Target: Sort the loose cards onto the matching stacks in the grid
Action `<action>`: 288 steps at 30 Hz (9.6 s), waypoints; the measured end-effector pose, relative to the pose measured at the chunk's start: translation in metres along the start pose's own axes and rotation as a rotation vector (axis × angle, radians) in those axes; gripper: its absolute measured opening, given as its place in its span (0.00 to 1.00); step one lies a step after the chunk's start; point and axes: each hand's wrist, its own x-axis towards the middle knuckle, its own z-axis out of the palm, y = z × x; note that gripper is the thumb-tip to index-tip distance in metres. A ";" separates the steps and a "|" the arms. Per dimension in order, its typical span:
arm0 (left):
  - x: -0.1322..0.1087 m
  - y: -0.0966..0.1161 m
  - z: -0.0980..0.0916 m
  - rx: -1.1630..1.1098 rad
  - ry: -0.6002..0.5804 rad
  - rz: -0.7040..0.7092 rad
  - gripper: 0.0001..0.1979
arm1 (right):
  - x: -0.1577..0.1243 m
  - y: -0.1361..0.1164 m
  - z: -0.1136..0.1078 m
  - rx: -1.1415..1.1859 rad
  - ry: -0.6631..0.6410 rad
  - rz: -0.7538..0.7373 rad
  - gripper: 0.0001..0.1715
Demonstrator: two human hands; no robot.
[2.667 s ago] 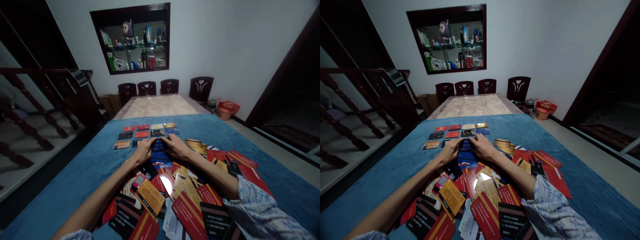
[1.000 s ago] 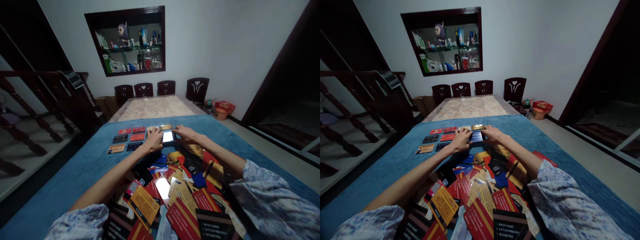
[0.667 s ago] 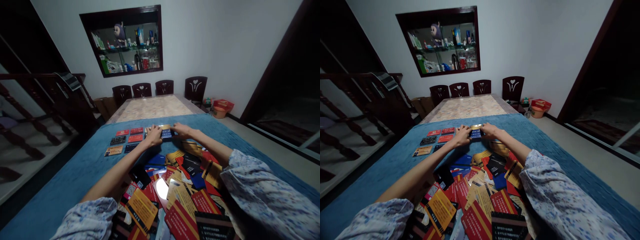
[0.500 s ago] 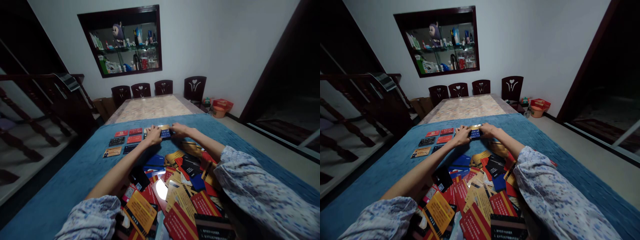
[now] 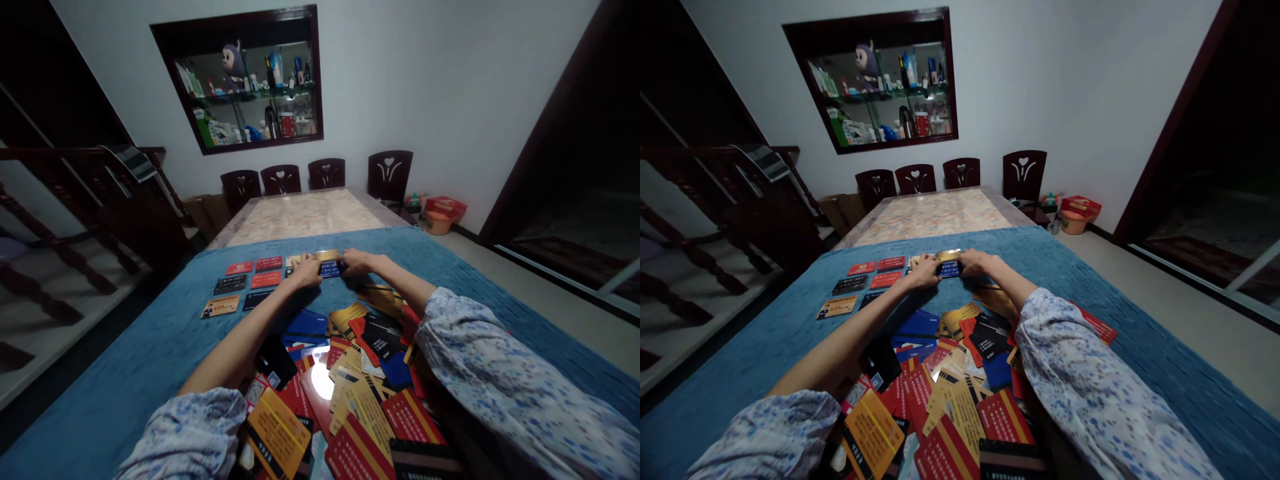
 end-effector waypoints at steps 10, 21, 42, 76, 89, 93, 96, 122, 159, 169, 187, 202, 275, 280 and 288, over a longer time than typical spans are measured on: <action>0.003 -0.002 0.000 0.006 -0.030 -0.017 0.20 | 0.007 -0.005 -0.005 0.040 -0.065 0.009 0.24; 0.006 -0.005 0.005 -0.004 0.013 0.018 0.18 | 0.014 -0.007 -0.001 0.035 -0.070 0.051 0.23; -0.022 0.001 0.011 -0.005 0.192 0.109 0.13 | -0.006 0.001 0.002 -0.017 0.075 0.027 0.27; -0.074 0.070 -0.008 -0.098 0.199 0.256 0.16 | -0.137 0.028 0.033 0.102 0.337 0.032 0.14; -0.051 0.100 0.009 -0.191 0.061 0.240 0.08 | -0.132 0.025 0.043 0.055 0.246 0.013 0.17; -0.046 0.097 0.014 -0.233 0.039 0.231 0.08 | -0.129 0.029 0.048 0.056 0.188 0.002 0.14; -0.043 0.095 0.018 -0.255 0.055 0.218 0.08 | -0.126 0.033 0.053 0.069 0.181 -0.004 0.15; -0.047 0.086 0.018 -0.307 0.237 0.206 0.16 | -0.135 0.024 0.046 0.084 0.361 -0.026 0.16; -0.044 0.087 0.019 -0.458 0.257 0.109 0.14 | -0.122 0.038 0.070 0.476 0.658 0.135 0.14; -0.045 0.089 0.018 -0.484 0.296 0.089 0.15 | -0.128 0.027 0.053 0.484 0.875 0.086 0.14; -0.049 0.099 0.016 -0.512 0.399 0.253 0.10 | -0.124 0.017 0.062 0.095 0.729 0.019 0.14; -0.045 0.092 0.021 -0.463 0.355 0.168 0.10 | -0.128 0.014 0.062 0.129 0.688 0.070 0.14; -0.040 0.080 -0.032 0.041 0.192 0.175 0.17 | -0.109 0.025 0.022 -0.173 0.379 0.069 0.23; -0.030 0.057 -0.039 0.060 0.191 0.180 0.16 | -0.087 0.020 0.006 -0.152 0.343 0.046 0.19; -0.011 0.032 -0.049 0.070 0.176 0.147 0.10 | -0.050 0.025 -0.013 -0.092 0.270 0.040 0.16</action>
